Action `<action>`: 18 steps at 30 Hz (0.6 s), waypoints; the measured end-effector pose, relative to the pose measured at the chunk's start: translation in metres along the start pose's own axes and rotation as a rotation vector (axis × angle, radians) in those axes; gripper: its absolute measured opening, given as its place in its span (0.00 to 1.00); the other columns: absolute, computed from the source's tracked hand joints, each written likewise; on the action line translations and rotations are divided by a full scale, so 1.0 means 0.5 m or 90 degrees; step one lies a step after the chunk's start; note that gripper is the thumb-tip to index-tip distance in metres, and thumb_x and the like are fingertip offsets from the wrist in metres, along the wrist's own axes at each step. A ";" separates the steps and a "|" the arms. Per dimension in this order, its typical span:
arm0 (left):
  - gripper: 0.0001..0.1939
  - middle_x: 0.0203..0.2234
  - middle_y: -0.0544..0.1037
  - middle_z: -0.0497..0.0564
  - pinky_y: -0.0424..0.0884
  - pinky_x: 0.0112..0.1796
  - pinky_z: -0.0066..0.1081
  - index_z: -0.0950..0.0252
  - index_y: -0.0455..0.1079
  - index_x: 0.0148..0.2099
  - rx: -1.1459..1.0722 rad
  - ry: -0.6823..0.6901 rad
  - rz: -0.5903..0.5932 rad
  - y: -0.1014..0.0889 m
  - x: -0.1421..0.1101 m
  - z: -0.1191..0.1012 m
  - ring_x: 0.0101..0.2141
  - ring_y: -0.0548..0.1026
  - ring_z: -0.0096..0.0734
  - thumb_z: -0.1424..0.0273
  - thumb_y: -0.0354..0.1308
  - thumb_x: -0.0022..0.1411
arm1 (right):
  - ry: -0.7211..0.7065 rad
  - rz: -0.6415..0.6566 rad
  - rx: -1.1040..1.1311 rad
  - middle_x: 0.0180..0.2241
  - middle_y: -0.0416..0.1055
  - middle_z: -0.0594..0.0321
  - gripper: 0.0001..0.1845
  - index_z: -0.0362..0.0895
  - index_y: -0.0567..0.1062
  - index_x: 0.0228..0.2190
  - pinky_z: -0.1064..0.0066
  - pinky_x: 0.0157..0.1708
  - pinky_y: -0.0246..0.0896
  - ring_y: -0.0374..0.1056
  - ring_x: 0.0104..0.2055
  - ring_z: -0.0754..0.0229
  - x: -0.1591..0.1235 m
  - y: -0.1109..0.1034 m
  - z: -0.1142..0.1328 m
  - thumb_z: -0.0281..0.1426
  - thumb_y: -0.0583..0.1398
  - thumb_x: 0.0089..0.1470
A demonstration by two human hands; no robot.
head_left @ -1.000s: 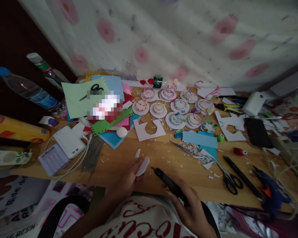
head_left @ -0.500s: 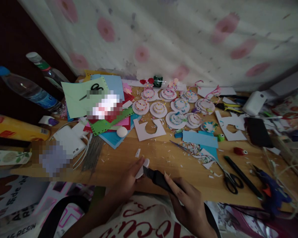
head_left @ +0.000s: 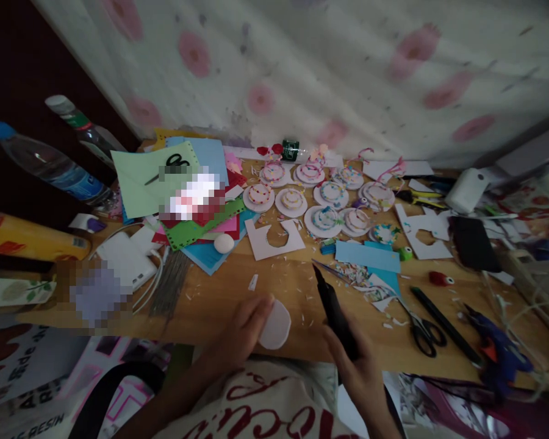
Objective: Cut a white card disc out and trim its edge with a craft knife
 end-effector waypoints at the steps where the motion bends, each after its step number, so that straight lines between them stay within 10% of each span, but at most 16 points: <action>1: 0.15 0.25 0.69 0.46 0.57 0.34 0.30 0.62 0.69 0.30 0.091 0.049 0.026 0.010 -0.001 -0.019 0.30 0.65 0.30 0.57 0.58 0.64 | 0.040 0.001 0.045 0.43 0.75 0.58 0.23 0.48 0.75 0.49 0.60 0.51 0.65 0.69 0.50 0.50 -0.004 0.010 -0.005 0.45 0.63 0.55; 8: 0.20 0.22 0.64 0.45 0.57 0.29 0.29 0.63 0.65 0.28 0.143 0.099 0.124 0.054 -0.007 -0.040 0.26 0.62 0.29 0.56 0.50 0.67 | 0.240 0.115 0.398 0.30 0.67 0.67 0.27 0.48 0.71 0.51 0.78 0.16 0.48 0.51 0.18 0.71 -0.013 0.124 -0.001 0.42 0.68 0.51; 13: 0.15 0.27 0.72 0.49 0.62 0.32 0.30 0.65 0.72 0.33 0.062 0.076 0.142 0.057 -0.008 -0.027 0.30 0.66 0.32 0.57 0.60 0.60 | 0.245 0.033 0.468 0.29 0.64 0.70 0.36 0.53 0.64 0.58 0.79 0.16 0.45 0.48 0.18 0.72 -0.008 0.118 0.004 0.41 0.68 0.51; 18: 0.20 0.20 0.67 0.46 0.58 0.27 0.28 0.65 0.70 0.26 0.003 0.055 0.035 0.029 0.005 -0.021 0.25 0.62 0.28 0.53 0.62 0.56 | 0.157 0.122 0.325 0.35 0.70 0.64 0.32 0.50 0.70 0.54 0.73 0.30 0.63 0.65 0.31 0.62 -0.029 0.135 0.018 0.41 0.68 0.49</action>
Point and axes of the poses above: each hand's wrist, its own x-axis towards the middle knuckle, its own y-axis out of the palm, z = x × y, the point moved 10 cm from there along x, towards the middle knuckle
